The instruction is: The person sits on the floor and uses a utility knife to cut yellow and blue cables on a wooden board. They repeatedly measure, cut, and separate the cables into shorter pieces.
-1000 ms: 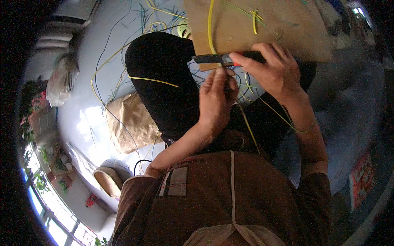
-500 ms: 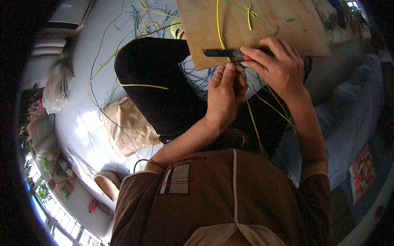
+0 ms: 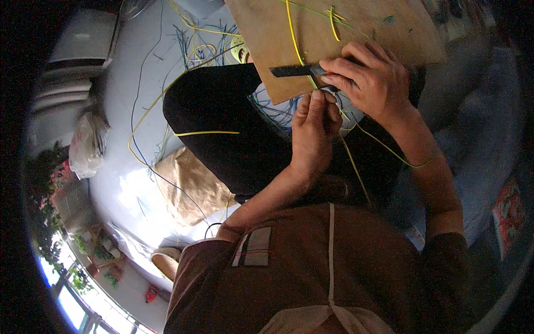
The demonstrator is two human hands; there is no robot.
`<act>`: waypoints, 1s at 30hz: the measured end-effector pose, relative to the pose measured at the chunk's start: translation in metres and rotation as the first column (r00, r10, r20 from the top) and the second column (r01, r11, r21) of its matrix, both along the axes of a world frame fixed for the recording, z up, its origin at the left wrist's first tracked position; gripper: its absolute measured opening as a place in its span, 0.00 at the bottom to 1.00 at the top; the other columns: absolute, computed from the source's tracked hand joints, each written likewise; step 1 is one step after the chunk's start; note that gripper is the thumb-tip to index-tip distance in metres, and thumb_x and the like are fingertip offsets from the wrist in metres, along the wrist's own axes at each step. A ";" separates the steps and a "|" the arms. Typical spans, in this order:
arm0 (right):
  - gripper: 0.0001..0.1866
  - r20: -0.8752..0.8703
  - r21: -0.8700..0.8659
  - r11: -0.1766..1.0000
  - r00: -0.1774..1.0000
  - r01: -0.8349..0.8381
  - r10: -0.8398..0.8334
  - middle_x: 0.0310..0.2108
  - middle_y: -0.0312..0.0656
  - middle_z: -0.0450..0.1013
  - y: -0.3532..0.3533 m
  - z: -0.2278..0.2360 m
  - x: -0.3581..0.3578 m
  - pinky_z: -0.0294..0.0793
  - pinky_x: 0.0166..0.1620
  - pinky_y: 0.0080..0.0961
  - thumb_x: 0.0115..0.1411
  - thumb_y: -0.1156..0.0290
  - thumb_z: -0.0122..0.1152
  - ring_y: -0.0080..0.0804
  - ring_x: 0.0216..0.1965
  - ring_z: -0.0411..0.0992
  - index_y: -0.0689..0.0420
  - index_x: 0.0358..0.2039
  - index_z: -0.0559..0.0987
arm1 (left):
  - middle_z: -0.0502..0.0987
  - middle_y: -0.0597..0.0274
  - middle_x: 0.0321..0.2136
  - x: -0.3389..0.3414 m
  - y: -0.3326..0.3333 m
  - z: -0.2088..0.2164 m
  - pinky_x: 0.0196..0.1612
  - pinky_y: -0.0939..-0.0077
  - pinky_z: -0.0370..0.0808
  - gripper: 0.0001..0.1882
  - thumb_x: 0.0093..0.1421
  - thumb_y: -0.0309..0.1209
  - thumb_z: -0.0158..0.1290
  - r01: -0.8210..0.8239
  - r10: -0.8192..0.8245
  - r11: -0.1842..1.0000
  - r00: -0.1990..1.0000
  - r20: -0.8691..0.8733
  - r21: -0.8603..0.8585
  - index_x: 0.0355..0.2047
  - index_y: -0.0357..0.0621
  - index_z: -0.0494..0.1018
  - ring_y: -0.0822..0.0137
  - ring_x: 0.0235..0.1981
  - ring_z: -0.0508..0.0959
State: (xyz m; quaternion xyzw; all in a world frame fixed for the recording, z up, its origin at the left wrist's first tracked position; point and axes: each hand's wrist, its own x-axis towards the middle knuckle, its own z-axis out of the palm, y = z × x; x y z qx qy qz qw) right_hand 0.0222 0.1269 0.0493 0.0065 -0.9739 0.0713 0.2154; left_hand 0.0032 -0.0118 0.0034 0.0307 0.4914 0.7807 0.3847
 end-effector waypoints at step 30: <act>0.07 -0.136 -0.013 0.980 0.971 0.197 -0.197 0.29 0.29 0.66 -0.012 -0.019 -0.022 0.68 0.38 0.26 0.44 0.62 0.58 0.28 0.35 0.67 0.46 0.26 0.75 | 0.60 0.70 0.18 -0.005 -0.001 0.008 0.21 0.89 0.58 0.10 0.62 0.35 0.38 -0.040 -0.012 0.986 0.952 0.306 0.161 0.26 0.46 0.62 0.79 0.18 0.58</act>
